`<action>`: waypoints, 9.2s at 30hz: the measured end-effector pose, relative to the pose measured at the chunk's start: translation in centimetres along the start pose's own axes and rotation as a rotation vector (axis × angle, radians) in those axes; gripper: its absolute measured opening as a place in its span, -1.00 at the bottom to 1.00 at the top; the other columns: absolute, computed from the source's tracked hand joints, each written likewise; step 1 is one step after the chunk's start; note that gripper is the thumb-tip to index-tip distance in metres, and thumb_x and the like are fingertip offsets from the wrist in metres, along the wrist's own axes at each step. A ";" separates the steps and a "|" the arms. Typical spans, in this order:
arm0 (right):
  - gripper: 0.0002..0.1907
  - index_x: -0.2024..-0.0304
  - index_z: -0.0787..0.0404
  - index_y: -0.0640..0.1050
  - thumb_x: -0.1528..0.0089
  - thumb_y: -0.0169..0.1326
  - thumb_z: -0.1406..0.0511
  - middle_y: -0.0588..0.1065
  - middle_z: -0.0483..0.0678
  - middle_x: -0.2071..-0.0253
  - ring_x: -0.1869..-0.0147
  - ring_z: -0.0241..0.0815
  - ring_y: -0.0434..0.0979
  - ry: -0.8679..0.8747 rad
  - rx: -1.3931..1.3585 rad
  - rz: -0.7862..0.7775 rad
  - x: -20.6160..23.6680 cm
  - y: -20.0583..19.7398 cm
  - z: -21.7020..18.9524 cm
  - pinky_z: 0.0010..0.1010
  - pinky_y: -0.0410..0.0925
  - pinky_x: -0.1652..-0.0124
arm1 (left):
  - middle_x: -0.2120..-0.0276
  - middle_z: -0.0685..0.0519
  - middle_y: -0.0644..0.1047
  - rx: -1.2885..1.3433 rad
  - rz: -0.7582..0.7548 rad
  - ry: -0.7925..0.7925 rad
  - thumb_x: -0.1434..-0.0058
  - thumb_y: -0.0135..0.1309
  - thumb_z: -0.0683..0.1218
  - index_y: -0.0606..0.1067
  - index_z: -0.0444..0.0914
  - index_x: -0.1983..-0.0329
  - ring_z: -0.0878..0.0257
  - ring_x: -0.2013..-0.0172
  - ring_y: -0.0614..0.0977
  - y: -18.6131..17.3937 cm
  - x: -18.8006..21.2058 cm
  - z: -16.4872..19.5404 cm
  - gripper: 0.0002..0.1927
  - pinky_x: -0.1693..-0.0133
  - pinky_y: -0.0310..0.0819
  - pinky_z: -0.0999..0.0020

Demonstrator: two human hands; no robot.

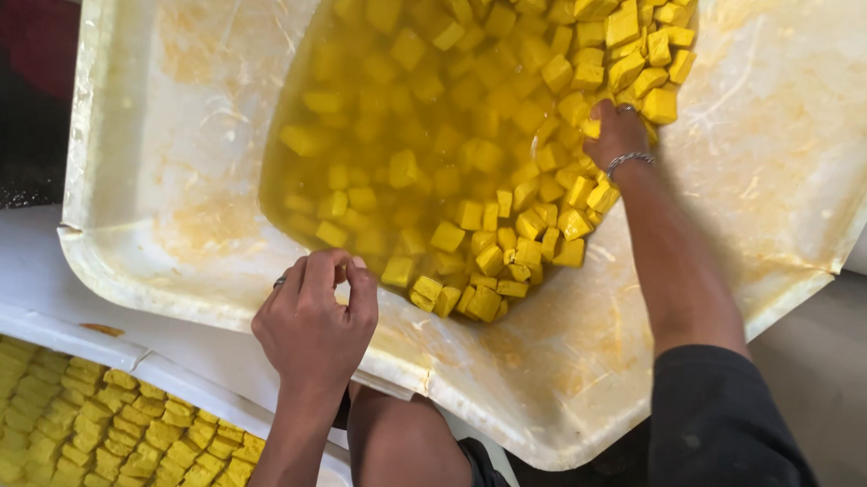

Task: The person sits on the floor and transfers yellow tofu blocks by hand from a water-filled bin into a white bin, arranging them in neat rows. They repeatedly pick blocks from the water, place them into the grid, and occasionally handle clumps of blocks to fill gaps.

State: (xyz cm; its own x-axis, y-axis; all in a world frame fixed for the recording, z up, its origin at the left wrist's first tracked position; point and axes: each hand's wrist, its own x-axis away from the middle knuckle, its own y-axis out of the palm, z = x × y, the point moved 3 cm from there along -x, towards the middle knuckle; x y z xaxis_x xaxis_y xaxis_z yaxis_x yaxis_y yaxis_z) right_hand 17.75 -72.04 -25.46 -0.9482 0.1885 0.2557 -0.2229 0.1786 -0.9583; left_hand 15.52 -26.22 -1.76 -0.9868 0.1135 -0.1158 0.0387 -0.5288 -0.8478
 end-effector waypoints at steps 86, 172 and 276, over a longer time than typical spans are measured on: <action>-0.24 -0.33 0.12 0.21 -0.29 0.45 0.37 0.43 0.08 -0.20 -0.19 -0.13 0.58 -0.702 -1.288 -0.092 -0.7 -16.9 -42.1 -0.35 0.59 -0.10 | 0.43 -0.02 0.56 0.835 0.158 -0.248 -0.25 0.17 -0.12 0.57 -0.26 0.23 0.09 0.45 0.58 -1.2 3.5 -2.2 -0.90 0.34 0.47 0.22; -0.37 -0.17 0.16 0.45 -0.24 0.11 -0.10 0.49 0.19 -0.12 -0.21 0.23 0.45 0.150 -0.141 -0.419 3.8 4.3 -19.9 0.15 0.23 -0.15 | -0.13 -0.33 0.50 0.035 -0.495 -0.864 -0.35 -0.03 0.24 0.37 -0.40 -0.28 -0.16 -0.17 0.53 -1.9 33.5 -24.2 -0.31 -0.18 0.40 0.06; -0.18 -0.45 -0.17 0.21 -0.17 0.21 0.25 0.28 0.30 -0.26 -0.10 0.26 0.51 -0.576 -0.471 -0.570 9.4 8.6 -34.7 -0.01 0.41 -0.12 | 0.42 0.03 0.52 0.293 0.290 -0.028 -0.24 0.11 -0.30 0.48 -0.32 0.34 0.31 0.49 0.52 -4.1 -4.5 -9.5 -0.93 0.44 0.38 0.41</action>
State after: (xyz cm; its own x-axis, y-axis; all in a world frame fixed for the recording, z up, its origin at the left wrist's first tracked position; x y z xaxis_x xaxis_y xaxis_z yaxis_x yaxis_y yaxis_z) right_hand 14.76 -35.24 -26.89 -0.7185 -0.5323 0.4476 -0.6930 0.4938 -0.5253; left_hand 21.30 -16.57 -2.67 -0.9457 -0.0965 -0.3104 0.2733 -0.7529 -0.5987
